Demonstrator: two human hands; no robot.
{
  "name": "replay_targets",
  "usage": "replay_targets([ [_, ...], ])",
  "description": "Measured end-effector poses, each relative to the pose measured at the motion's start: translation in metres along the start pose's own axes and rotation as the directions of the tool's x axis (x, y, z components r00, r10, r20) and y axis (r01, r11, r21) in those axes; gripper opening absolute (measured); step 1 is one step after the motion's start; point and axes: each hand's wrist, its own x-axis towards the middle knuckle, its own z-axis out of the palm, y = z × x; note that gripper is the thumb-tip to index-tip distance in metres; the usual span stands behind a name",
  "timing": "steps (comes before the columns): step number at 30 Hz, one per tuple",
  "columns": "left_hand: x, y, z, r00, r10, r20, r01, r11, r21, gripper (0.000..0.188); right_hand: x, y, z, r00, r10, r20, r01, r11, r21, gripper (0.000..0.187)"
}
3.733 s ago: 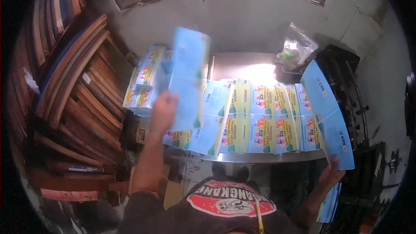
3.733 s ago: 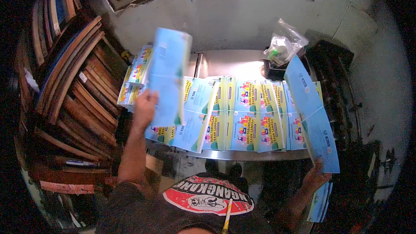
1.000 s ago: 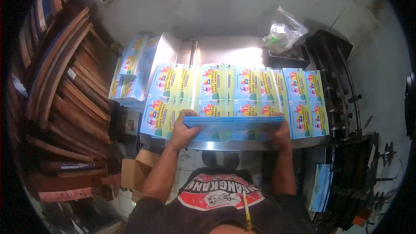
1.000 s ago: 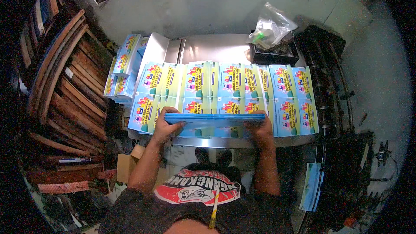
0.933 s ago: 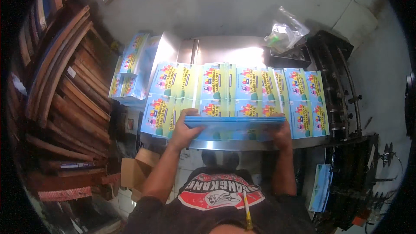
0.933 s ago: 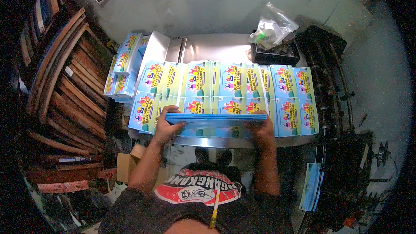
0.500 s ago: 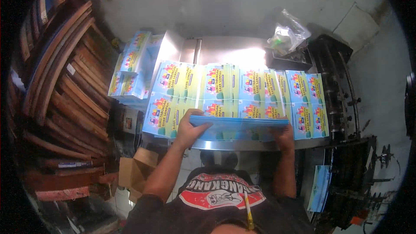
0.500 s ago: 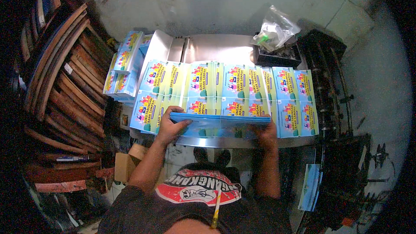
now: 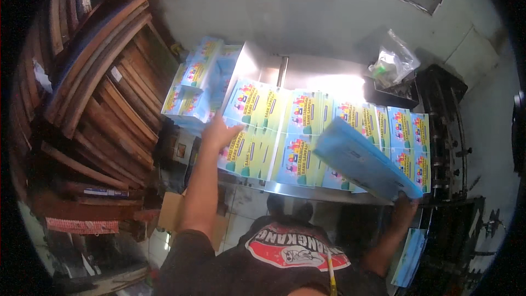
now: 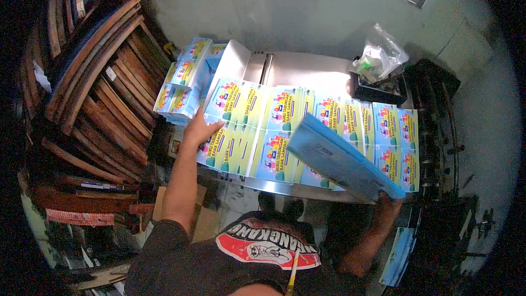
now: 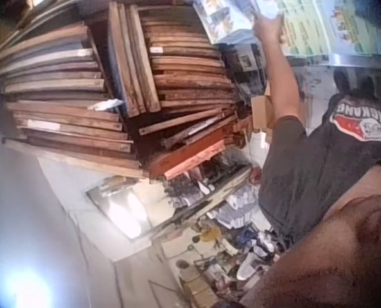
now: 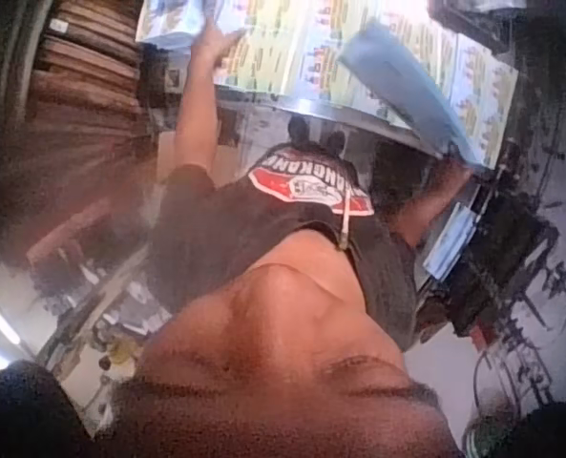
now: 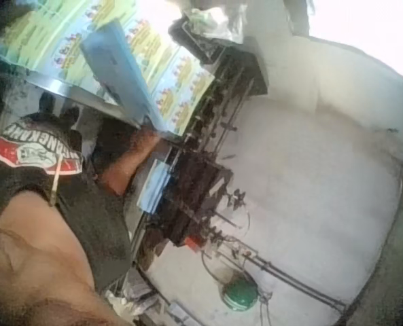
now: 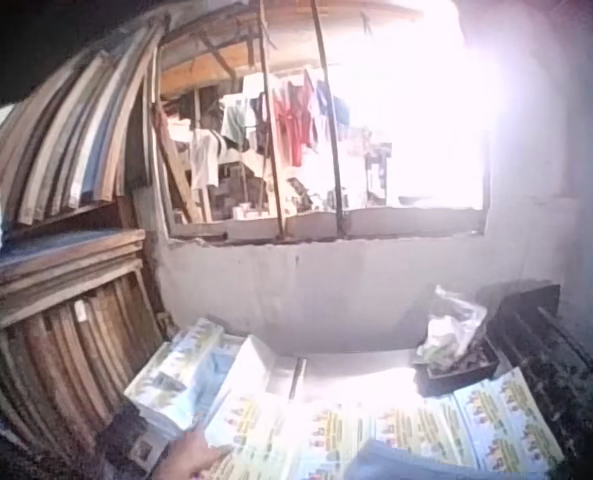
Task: The person takes stacks of printed booklets from a machine, separates and folds the booklets by hand, and organizes them on a table.
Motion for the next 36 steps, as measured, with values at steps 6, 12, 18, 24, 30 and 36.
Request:
replay_targets([
  [6,-0.012,0.006,0.061,0.949,0.269,-0.164,-0.153,0.849,0.505,0.097,0.003,-0.002,-0.024,0.997,-0.062,-0.036,0.069,0.976,0.209,0.048],
  [12,-0.011,0.008,0.113,0.936,0.3,-0.183,-0.17,0.843,0.51,0.092,-0.014,-0.008,-0.04,0.988,0.02,-0.154,-0.009,0.997,0.077,0.053],
  [18,-0.038,0.056,0.183,0.951,0.3,-0.072,-0.268,0.92,0.284,0.091,-0.043,-0.01,-0.075,0.954,-0.072,-0.292,0.064,0.997,-0.034,0.056],
  [24,-0.042,0.088,0.2,0.943,0.33,-0.038,-0.324,0.939,0.116,0.089,-0.045,0.002,-0.108,0.971,-0.097,-0.217,0.131,0.98,0.149,0.049],
  [30,-0.018,0.096,0.166,0.914,0.393,0.096,-0.386,0.918,-0.086,0.078,-0.018,0.02,-0.109,0.976,-0.051,-0.213,0.093,0.977,0.193,0.044],
  [36,0.007,0.035,0.079,0.945,0.055,-0.324,0.077,0.921,0.383,0.088,-0.022,-0.02,-0.081,0.935,-0.181,-0.304,-0.006,0.85,-0.526,0.038],
])
